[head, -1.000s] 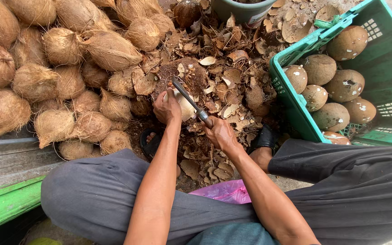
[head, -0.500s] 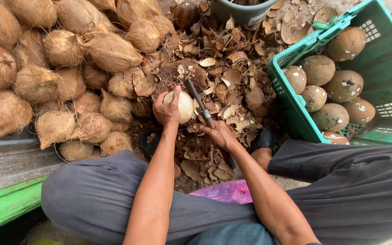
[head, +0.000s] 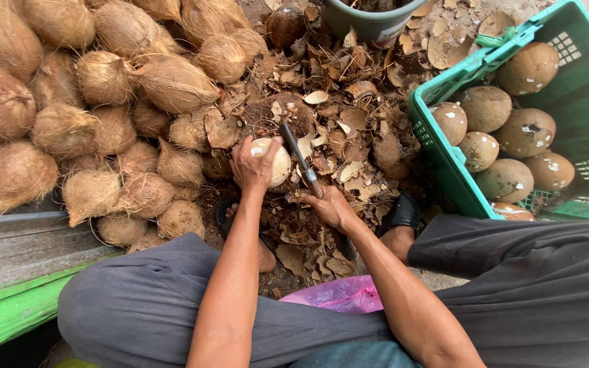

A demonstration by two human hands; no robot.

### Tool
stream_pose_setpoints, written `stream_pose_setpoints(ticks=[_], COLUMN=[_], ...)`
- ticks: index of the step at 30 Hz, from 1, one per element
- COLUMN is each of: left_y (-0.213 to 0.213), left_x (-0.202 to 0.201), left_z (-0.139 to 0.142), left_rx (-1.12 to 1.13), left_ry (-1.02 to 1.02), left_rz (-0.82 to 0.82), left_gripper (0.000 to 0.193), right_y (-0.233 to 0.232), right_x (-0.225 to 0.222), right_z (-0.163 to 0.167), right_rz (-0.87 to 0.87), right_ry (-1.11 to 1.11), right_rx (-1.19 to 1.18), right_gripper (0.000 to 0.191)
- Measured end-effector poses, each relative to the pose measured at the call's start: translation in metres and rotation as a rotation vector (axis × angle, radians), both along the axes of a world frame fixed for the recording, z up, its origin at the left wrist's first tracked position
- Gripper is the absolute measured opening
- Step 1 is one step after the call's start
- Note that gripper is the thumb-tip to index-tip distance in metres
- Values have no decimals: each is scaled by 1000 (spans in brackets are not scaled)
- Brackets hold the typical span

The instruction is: The person sits on the ground and uses a machete to chop the fibrous husk off coconuts one at a time, rotating each coconut to trim all sides, then places the trimmed coconut into a green plastic crate filled with other husked coconuts.

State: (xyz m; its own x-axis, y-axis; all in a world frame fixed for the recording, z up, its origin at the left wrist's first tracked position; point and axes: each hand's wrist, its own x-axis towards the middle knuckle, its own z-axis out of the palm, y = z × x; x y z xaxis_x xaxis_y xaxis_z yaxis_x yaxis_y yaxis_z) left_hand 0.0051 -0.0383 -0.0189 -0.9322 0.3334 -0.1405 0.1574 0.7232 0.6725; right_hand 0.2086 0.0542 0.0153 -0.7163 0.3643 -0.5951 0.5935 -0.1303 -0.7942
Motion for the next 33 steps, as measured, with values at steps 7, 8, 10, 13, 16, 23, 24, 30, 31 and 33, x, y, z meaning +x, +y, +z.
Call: stream_pose_setpoints(ticks=[7, 8, 10, 13, 16, 23, 24, 30, 31, 33], left_y=[-11, -13, -14, -10, -1, 12, 13, 15, 15, 15], left_x=[-11, -13, -14, -7, 6, 7, 7, 17, 17, 15], left_z=[14, 16, 19, 16, 7, 0, 0, 1, 1, 2], left_rx=[356, 489, 371, 339, 431, 238, 257, 259, 201, 211], left_ry=[-354, -407, -353, -158, -89, -341, -325, 44, 57, -16], left_rz=[170, 180, -18, -133, 89, 367, 371, 236, 218, 266], left_gripper=[85, 85, 85, 81, 81, 84, 83, 90, 86, 75], right_y=[5, 8, 14, 20, 20, 9, 8, 2, 2, 2], right_x=[-1, -1, -1, 0, 1, 0, 0, 2, 1, 1], right_z=[4, 6, 12, 23, 33, 36, 35, 32, 32, 33], right_rz=[-68, -43, -27, -45, -56, 7, 15, -37, -26, -27], right_ry=[-56, -50, -79, -29, -3, -64, -70, -43, -40, -11], right_rx=[-58, -8, 113, 150, 193, 245, 256, 98, 157, 213], right_gripper=[36, 37, 38, 41, 41, 46, 47, 44, 45, 45])
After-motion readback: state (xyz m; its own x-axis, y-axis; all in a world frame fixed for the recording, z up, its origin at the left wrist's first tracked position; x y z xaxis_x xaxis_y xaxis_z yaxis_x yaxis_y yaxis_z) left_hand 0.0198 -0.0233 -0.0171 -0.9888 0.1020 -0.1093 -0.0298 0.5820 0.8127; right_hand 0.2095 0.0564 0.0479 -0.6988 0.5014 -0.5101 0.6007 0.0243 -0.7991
